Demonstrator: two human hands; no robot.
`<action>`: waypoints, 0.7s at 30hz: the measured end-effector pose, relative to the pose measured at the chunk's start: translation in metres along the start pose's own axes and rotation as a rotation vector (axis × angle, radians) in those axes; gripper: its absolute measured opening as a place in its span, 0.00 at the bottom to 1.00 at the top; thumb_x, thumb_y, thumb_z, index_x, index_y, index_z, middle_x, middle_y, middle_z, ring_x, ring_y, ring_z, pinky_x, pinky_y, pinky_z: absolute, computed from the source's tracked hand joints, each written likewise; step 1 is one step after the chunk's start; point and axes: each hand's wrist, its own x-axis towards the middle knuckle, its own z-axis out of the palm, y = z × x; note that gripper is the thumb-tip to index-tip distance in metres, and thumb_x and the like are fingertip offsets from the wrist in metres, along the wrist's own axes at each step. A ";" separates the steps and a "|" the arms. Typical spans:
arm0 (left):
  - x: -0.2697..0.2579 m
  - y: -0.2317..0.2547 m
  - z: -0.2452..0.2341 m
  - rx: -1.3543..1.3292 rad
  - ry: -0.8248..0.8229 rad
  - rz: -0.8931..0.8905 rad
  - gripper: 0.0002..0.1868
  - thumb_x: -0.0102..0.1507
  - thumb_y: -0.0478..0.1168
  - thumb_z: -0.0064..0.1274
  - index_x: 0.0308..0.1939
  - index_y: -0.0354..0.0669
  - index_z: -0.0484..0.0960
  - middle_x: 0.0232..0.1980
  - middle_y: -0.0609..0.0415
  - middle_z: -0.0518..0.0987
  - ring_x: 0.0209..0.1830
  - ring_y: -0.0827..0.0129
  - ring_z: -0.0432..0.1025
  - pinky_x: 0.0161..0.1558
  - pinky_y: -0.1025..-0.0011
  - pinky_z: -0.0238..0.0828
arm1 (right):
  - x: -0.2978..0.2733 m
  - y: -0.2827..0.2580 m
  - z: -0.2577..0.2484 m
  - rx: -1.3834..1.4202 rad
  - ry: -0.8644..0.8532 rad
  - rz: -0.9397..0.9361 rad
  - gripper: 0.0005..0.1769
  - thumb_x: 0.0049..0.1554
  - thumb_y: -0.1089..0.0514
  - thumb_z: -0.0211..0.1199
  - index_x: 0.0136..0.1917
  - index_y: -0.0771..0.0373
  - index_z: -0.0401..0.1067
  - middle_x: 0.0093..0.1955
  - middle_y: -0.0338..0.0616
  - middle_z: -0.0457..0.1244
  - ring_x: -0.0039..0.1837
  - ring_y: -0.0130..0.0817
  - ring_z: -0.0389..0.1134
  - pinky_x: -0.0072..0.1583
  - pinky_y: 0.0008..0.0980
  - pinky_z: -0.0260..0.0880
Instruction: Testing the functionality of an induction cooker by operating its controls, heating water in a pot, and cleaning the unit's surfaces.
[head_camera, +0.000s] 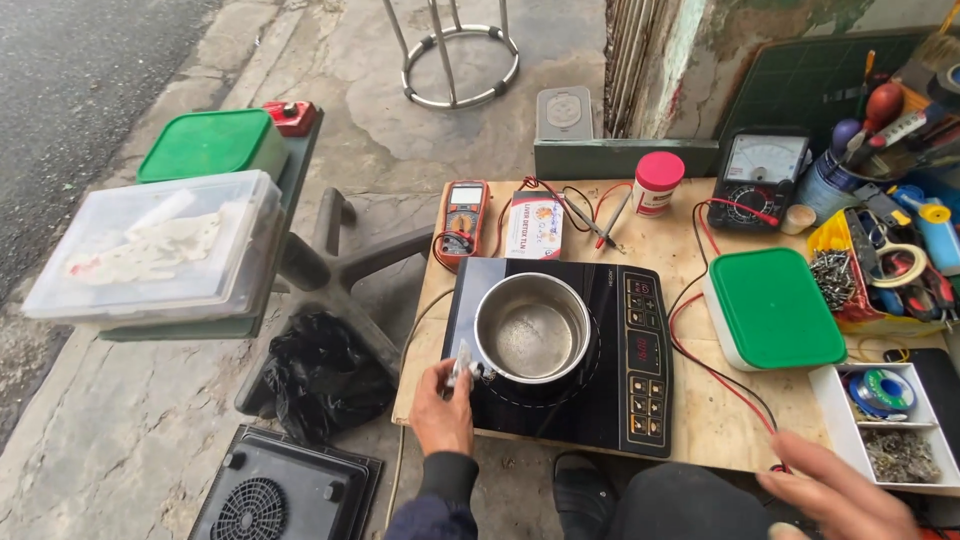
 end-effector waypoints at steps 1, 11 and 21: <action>0.016 -0.018 0.016 0.008 -0.007 -0.002 0.09 0.67 0.43 0.66 0.51 0.53 0.90 0.48 0.60 0.90 0.46 0.72 0.81 0.54 0.68 0.80 | 0.007 0.009 0.005 0.002 0.001 0.011 0.26 0.47 0.75 0.71 0.59 0.71 0.91 0.86 0.39 0.70 0.83 0.31 0.71 0.69 0.38 0.78; -0.041 -0.068 0.040 0.250 -0.174 0.184 0.13 0.67 0.47 0.63 0.55 0.58 0.90 0.54 0.62 0.85 0.41 0.74 0.81 0.47 0.67 0.86 | 0.036 -0.011 0.059 0.146 -0.044 0.185 0.20 0.61 0.62 0.64 0.63 0.67 0.89 0.65 0.56 0.81 0.64 0.42 0.83 0.68 0.38 0.79; -0.143 0.023 0.052 -0.360 -0.423 0.188 0.13 0.61 0.38 0.70 0.51 0.53 0.93 0.45 0.62 0.91 0.39 0.80 0.88 0.46 0.81 0.93 | 0.063 0.020 0.145 0.561 -0.168 0.744 0.26 0.65 0.69 0.64 0.74 0.82 0.81 0.48 0.89 0.74 0.50 0.66 0.76 0.60 0.53 0.78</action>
